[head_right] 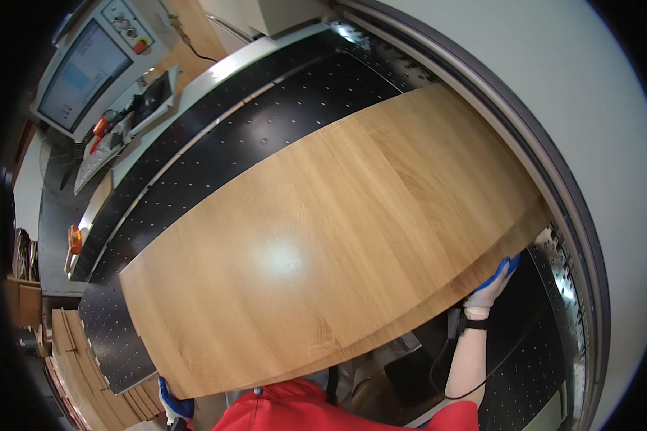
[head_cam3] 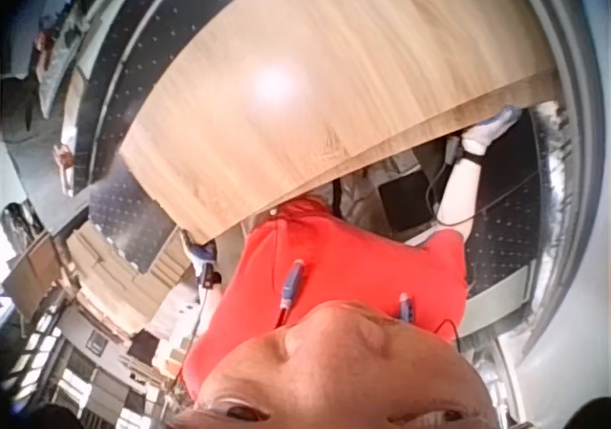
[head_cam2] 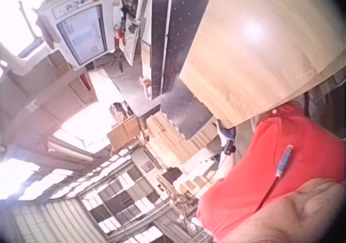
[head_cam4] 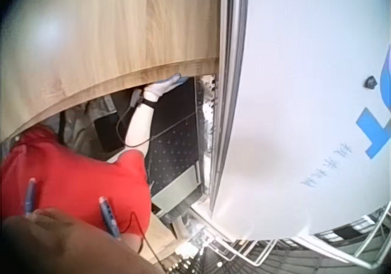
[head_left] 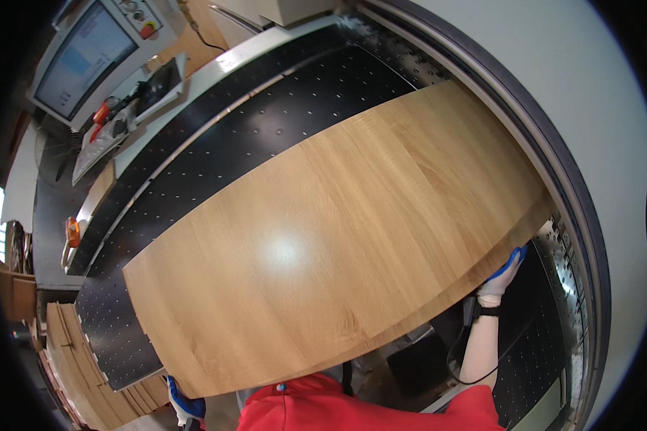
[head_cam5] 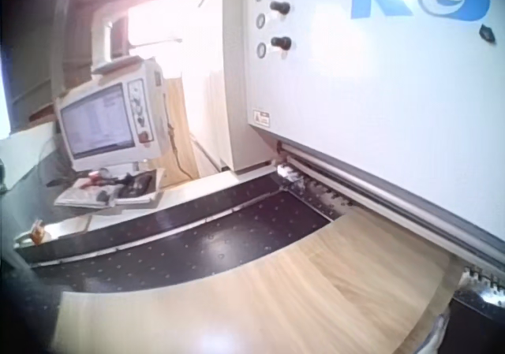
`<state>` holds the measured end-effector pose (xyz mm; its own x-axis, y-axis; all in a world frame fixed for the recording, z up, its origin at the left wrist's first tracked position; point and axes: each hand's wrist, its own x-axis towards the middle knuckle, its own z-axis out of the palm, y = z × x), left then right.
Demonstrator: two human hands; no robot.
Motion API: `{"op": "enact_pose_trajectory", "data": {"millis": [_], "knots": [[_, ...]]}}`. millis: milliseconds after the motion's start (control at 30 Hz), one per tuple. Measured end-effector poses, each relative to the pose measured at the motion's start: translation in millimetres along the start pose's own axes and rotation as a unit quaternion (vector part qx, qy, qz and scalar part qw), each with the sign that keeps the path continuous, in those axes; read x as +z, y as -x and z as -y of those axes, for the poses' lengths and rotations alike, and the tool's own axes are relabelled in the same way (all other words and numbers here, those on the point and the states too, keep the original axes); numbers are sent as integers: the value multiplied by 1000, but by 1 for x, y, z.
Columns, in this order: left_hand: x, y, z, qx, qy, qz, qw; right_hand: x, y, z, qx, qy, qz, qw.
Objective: Moving wooden furniture panels from pallets to a processing machine and then onto another stack.
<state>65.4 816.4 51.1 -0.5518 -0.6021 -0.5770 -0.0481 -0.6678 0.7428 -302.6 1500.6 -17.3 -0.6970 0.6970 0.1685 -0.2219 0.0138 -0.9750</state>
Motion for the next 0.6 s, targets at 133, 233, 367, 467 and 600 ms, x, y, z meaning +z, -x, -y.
{"op": "enact_pose_trajectory", "data": {"millis": [133, 233, 367, 467, 600], "knots": [[-7, -36, -5, 59, 102, -1, 993, 104, -21, -17, 19, -61, -2, 998], [-2, -71, -16, 110, 126, -36, 985, 179, -50, -44, -43, 33, 45, 997], [23, -88, -30, 240, 139, -172, 945, 265, -34, -53, -10, 151, 51, 987], [7, -90, -23, 298, 80, -126, 943, 292, -4, -61, -24, -4, 53, 998], [-40, -104, -26, 299, 107, -140, 938, 324, 54, -67, 64, -182, 86, 977]]}}
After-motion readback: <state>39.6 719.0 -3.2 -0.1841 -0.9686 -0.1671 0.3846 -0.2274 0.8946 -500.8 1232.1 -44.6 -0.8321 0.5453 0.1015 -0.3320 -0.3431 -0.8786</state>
